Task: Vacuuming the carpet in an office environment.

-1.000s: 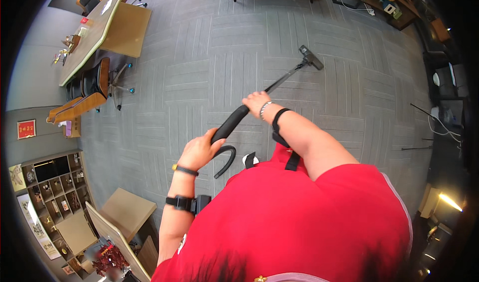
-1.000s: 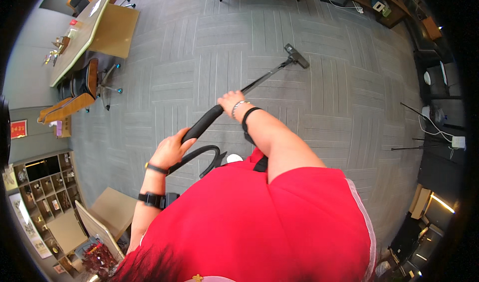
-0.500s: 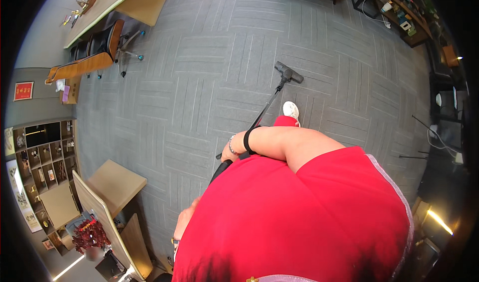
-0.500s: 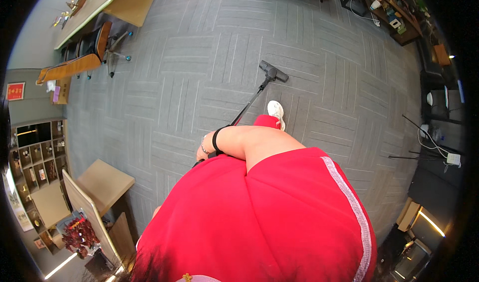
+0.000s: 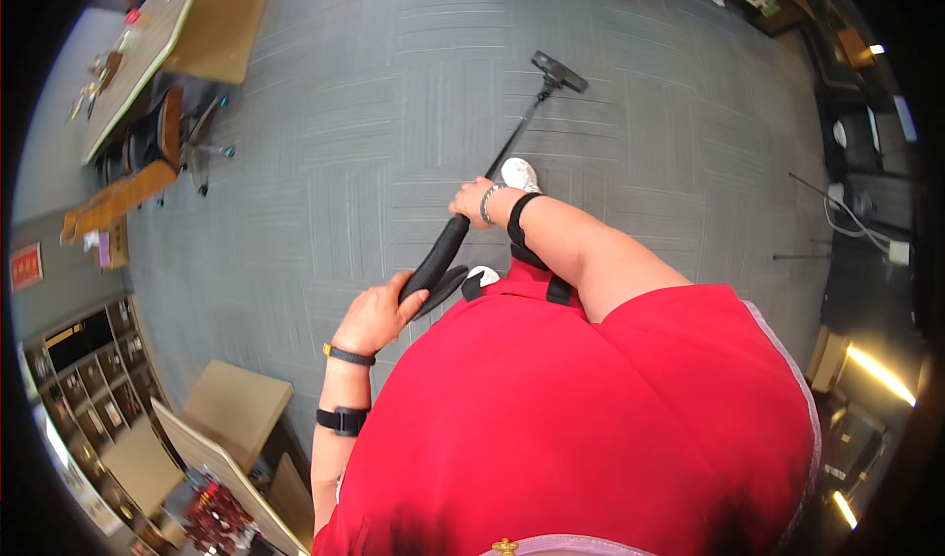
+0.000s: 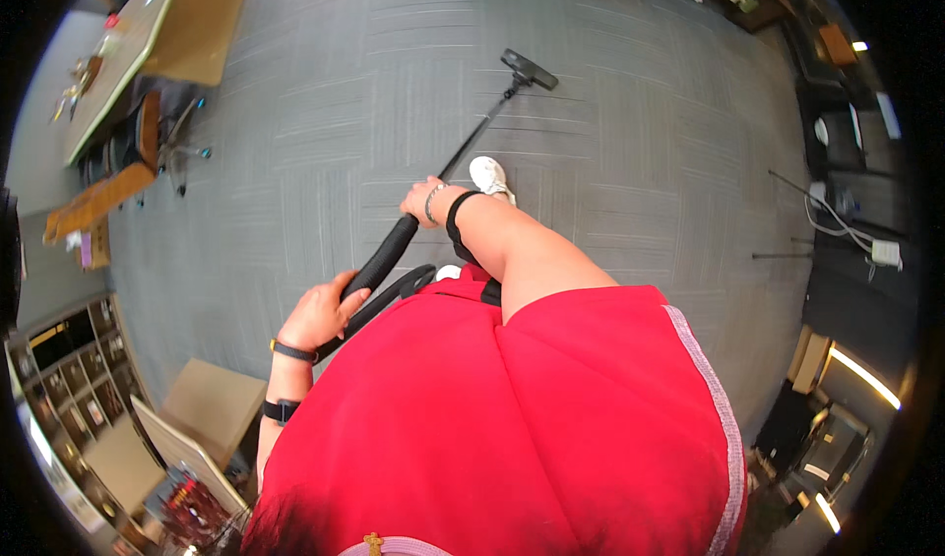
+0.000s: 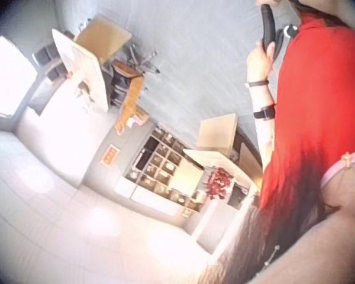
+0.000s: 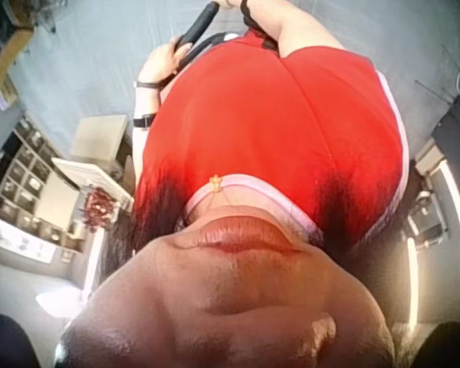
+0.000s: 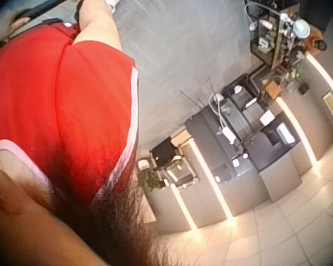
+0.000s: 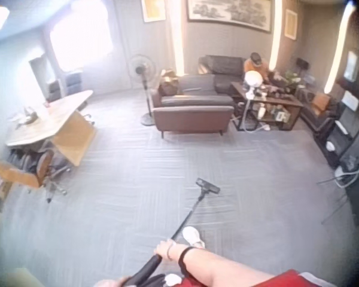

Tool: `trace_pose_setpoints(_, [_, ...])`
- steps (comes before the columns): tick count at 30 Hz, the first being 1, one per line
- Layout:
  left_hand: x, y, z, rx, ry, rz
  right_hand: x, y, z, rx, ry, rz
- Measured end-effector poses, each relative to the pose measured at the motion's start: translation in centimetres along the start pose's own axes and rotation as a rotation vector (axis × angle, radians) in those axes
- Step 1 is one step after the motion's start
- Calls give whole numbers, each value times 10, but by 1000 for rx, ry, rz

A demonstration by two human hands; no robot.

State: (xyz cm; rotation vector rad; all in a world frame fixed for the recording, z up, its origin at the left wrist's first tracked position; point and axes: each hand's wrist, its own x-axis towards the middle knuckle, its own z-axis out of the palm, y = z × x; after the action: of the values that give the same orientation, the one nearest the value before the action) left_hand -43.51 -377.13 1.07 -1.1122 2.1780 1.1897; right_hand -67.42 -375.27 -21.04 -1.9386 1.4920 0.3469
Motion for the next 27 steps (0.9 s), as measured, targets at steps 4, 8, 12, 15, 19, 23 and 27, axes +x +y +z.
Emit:
trace_pose_setpoints(4, [93,49,-35,81,-65,59,-6,91,-27,46,104,145])
trace_pose_setpoints(8, [184,102,-64,200,-56,235,-18,186,-53,65,225,265])
trace_pose_setpoints(12, [262,190,-78,192,-186,230,-48,294,-69,31,209,392])
trace_pose_setpoints(15, [302,233,-77,187,-227,251,-75,349,-104,-29,79,430])
trace_pose_setpoints(19, [328,269,-86,125,-272,220,-92,384,-125,11,-15,429])
trace_pose_setpoints(23, [324,263,-98,202,-377,205,-91,362,-105,57,12,440])
trace_pose_setpoints(27, [288,237,-101,223,-385,176,-77,311,-80,94,6,437])
